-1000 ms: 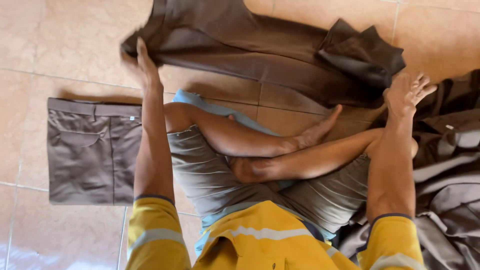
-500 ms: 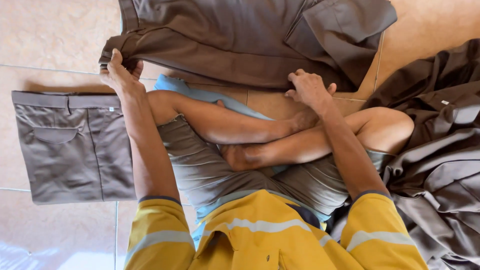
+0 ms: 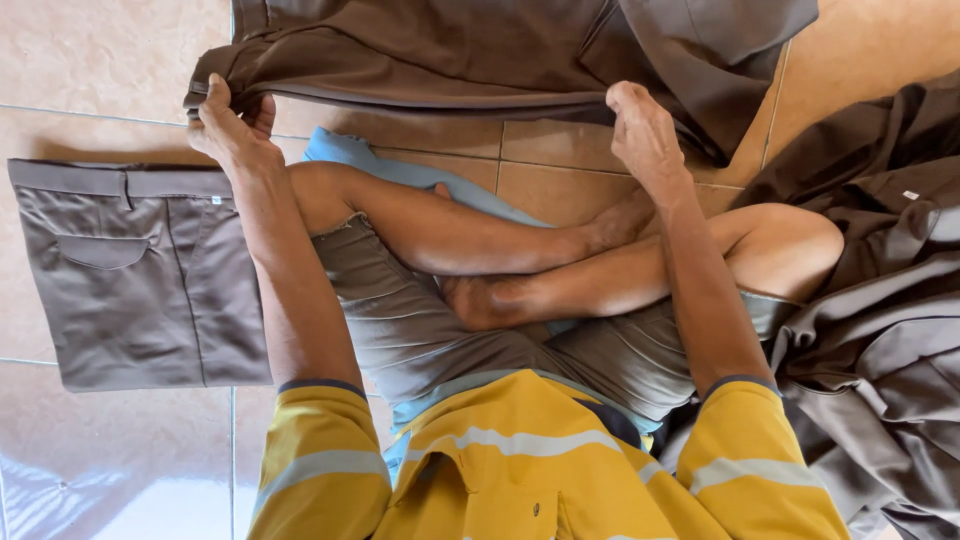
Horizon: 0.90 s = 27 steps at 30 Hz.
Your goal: The person sits cross-legged on a tiled floor and folds a pair of brown trousers by hand. They smooth the fabric, fold the legs, and then fold the garment in half before placing it on a stack of similar trousers.
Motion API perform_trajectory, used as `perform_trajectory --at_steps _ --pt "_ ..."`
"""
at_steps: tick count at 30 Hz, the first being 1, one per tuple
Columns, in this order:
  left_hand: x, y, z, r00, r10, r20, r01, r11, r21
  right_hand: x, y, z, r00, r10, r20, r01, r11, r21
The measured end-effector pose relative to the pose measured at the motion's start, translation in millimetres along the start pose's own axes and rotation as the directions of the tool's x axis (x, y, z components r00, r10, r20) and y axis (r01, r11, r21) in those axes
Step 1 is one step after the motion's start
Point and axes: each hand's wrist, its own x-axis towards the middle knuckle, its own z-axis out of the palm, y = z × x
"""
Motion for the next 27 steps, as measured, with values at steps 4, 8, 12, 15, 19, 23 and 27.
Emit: perform_trajectory --at_steps 4,8,12,15,19,23,27 --pt "-5 0 1 1.000 0.014 -0.006 -0.014 1.000 0.002 2 12 12 0.994 -0.108 -0.009 0.106 0.986 -0.132" --pt "-2 -2 1 0.999 0.038 -0.003 -0.038 0.999 -0.013 -1 15 19 0.989 -0.148 -0.023 0.134 0.941 -0.312" --pt "-3 -2 1 1.000 0.028 -0.012 -0.028 1.000 0.003 -1 30 29 0.988 -0.153 -0.030 0.127 0.902 -0.412" --pt "-7 1 2 1.000 0.029 -0.007 -0.029 1.000 -0.003 3 33 21 0.970 -0.240 -0.037 0.177 0.802 -0.570" --pt "-5 -1 1 0.999 0.041 -0.018 -0.042 0.999 -0.027 0 50 12 0.958 -0.229 -0.172 0.124 0.873 -0.472" --pt "-6 -1 4 0.999 0.029 -0.042 -0.031 0.998 -0.049 -4 63 21 0.970 -0.184 -0.156 0.119 0.928 -0.354" --pt "11 -3 0 0.997 0.005 -0.080 -0.014 0.995 -0.101 7 34 -10 0.909 -0.232 -0.346 0.103 0.929 -0.354"
